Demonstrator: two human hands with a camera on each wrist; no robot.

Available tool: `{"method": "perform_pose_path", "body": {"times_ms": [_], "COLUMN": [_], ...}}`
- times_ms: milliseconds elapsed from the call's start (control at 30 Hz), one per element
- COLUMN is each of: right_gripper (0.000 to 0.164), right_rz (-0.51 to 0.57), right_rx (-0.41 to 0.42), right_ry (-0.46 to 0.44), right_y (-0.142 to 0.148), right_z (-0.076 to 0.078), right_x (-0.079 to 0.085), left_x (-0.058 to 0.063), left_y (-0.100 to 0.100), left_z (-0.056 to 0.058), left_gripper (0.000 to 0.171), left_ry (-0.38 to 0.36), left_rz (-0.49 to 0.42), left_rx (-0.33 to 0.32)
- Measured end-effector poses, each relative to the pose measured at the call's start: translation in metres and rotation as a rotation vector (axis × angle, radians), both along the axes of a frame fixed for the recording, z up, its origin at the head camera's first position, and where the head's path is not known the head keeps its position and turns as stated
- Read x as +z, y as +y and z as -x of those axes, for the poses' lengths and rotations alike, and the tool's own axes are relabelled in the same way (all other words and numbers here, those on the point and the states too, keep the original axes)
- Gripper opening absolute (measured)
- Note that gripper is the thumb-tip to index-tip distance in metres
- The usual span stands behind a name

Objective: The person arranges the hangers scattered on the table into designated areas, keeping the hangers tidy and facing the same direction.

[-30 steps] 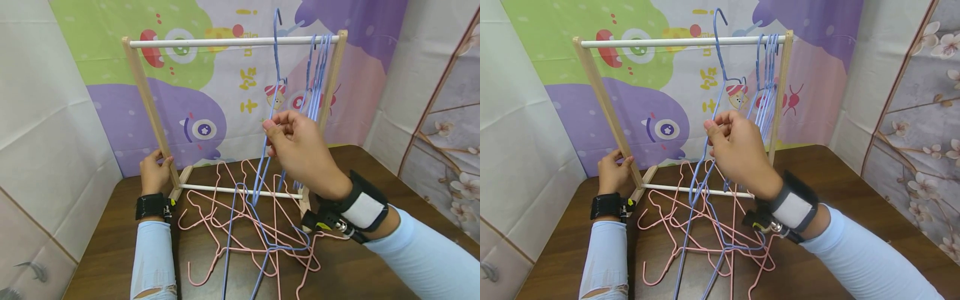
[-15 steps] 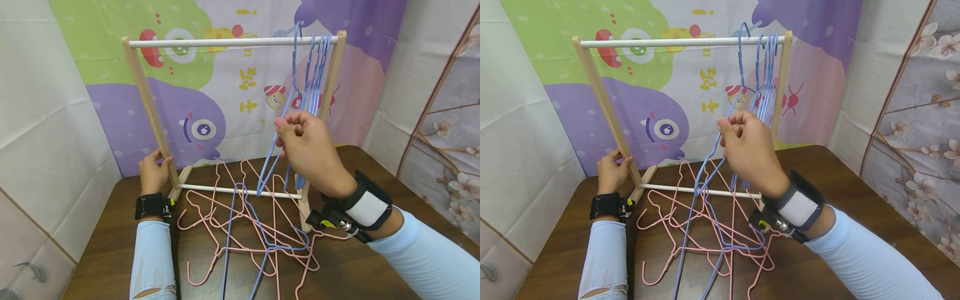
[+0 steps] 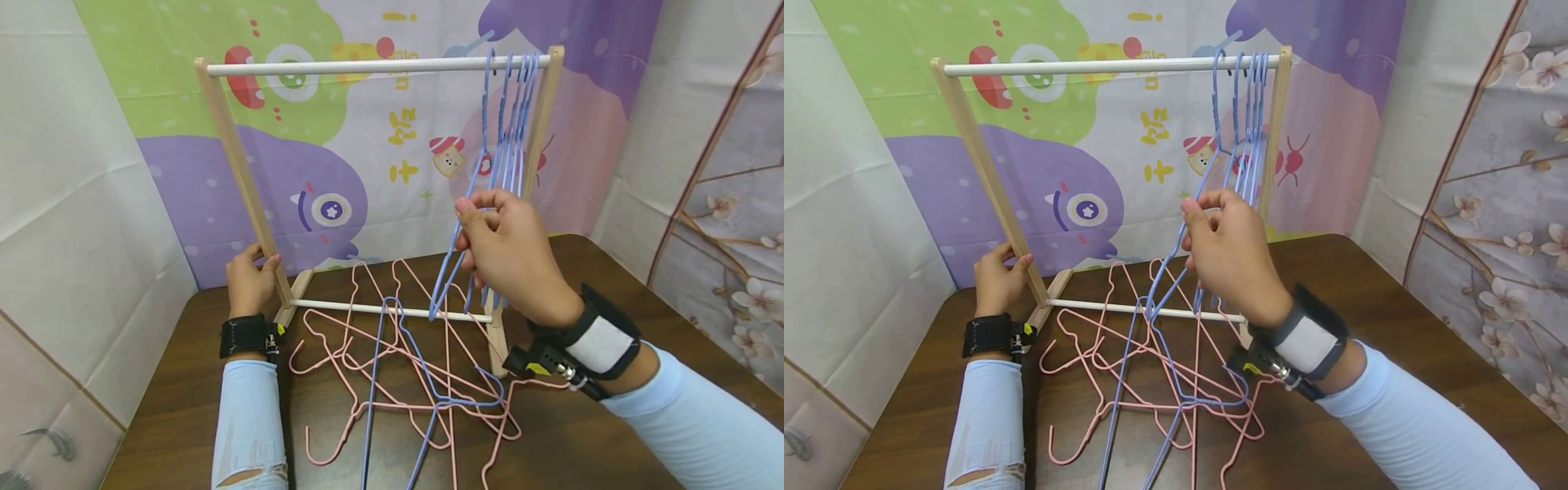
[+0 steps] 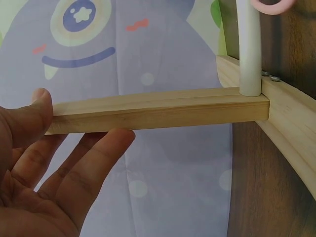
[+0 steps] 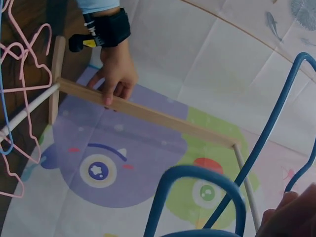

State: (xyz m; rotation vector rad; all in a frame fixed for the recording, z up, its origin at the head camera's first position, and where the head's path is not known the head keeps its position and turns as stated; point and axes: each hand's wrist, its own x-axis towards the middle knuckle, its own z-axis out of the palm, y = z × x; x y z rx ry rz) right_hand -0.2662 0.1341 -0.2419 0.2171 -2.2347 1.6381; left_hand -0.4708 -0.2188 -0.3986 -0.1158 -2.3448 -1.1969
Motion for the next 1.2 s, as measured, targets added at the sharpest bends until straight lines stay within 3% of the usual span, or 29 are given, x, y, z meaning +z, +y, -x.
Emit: {"method": "perform_pose_path", "body": {"times_ms": [333, 600, 867, 1200], "right_gripper": [0.039, 0.044, 0.043, 0.032], "right_rz": [0.094, 0.053, -0.074, -0.219], "right_rx": [0.007, -0.038, -0.071, -0.167], "right_ry": [-0.016, -0.013, 0.089, 0.291], "right_y": [0.0, 0.004, 0.003, -0.009], "right_z": [0.001, 0.001, -0.004, -0.01], "right_x": [-0.001, -0.005, -0.017, -0.033], "left_x": [-0.001, -0.001, -0.001, -0.001], "left_y": [0.001, 0.001, 0.001, 0.001], "left_z": [0.0, 0.001, 0.001, 0.002], "left_gripper": [0.032, 0.03, 0.031, 0.03], "left_ry": [0.022, 0.022, 0.02, 0.012], "left_rz": [0.002, 0.007, 0.008, 0.006], "left_rx": [-0.002, 0.004, 0.005, 0.007]}}
